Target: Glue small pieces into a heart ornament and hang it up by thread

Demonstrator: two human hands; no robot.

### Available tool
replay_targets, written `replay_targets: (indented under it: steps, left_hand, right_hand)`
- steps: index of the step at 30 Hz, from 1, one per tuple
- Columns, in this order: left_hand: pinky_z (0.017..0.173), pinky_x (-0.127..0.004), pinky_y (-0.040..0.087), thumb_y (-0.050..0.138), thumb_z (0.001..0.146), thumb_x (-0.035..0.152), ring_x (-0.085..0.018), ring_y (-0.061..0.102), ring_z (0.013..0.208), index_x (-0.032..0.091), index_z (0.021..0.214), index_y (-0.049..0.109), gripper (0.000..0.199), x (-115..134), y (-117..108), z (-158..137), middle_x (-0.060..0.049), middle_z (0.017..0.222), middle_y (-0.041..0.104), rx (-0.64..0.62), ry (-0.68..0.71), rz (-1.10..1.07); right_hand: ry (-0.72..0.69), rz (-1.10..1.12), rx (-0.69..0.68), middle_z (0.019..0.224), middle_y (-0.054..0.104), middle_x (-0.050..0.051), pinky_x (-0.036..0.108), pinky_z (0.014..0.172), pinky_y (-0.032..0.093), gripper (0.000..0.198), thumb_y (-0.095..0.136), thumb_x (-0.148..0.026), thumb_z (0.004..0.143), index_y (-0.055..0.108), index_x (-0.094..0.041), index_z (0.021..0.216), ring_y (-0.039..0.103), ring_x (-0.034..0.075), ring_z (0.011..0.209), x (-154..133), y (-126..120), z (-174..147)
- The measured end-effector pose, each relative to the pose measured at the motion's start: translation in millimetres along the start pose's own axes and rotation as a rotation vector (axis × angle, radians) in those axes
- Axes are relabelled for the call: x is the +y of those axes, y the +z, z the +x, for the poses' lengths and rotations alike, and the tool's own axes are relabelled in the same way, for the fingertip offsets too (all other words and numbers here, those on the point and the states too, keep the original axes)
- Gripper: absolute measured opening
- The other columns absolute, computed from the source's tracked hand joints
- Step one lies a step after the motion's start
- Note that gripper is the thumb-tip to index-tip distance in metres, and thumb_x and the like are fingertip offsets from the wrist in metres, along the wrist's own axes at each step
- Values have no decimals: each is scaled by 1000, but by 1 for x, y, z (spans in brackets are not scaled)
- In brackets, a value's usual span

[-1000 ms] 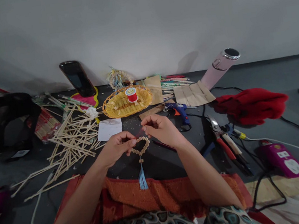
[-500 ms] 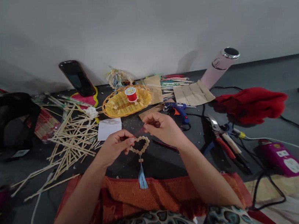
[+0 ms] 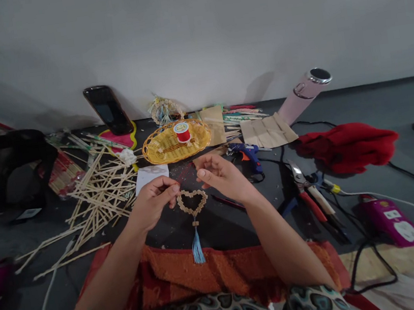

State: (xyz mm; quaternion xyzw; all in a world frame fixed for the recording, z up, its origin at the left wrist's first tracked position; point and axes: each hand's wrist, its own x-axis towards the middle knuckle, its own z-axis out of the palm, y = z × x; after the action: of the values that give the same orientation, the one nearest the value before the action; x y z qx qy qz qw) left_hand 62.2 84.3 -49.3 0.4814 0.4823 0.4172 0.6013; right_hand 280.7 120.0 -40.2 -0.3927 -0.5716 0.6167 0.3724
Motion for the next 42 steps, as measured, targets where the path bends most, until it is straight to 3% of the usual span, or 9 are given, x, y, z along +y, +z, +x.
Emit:
replay_targets:
  steps: [4,9,12,20,27,32,42]
  left_hand:
    - [50,-18,40,69,82,35,-6,49,51,15,84,62,22,-2,3,0,3,67,59,-11,1,-15]
    - [50,-19,40,69,82,34,-7,49,51,15,81,61,20,-6,7,0,4,64,56,-38,-17,11]
    - [50,-19,40,69,81,34,-7,49,51,15,82,61,20,-6,9,0,4,63,56,-37,-50,23]
    - [51,-19,39,70,81,35,-6,48,51,15,84,61,22,-8,7,1,4,63,55,-44,-30,-11]
    - [50,-19,39,71,80,34,-6,47,51,14,83,61,22,-7,6,0,4,61,55,-89,-59,-34]
    - [51,-19,40,71,79,34,-7,48,51,15,84,62,22,-6,5,1,4,63,56,-76,-64,-24]
    - [51,-20,39,70,80,37,-7,48,50,16,83,64,22,0,-5,1,3,61,57,-24,-26,52]
  right_hand:
    - [80,64,-12,98,61,5,25,62,56,43,70,-49,81,58,-18,108,64,13,78,7,12,2]
    - [67,155,20,71,61,-1,22,57,51,29,71,-44,81,62,-17,88,58,9,61,12,22,3]
    - [64,181,26,65,62,-2,21,55,49,26,72,-41,81,63,-17,85,57,9,57,11,21,2]
    - [114,273,33,64,64,-1,20,54,48,24,75,-38,78,64,-17,82,58,8,56,10,17,2]
    - [126,437,76,77,66,-1,18,50,47,21,76,-35,77,63,-19,80,57,7,59,7,16,2]
    - [148,487,45,77,65,-1,18,51,47,16,71,-32,82,63,-19,79,56,7,59,5,16,2]
    - [142,417,56,85,68,2,18,53,48,22,74,-34,80,60,-17,76,58,7,61,7,15,2]
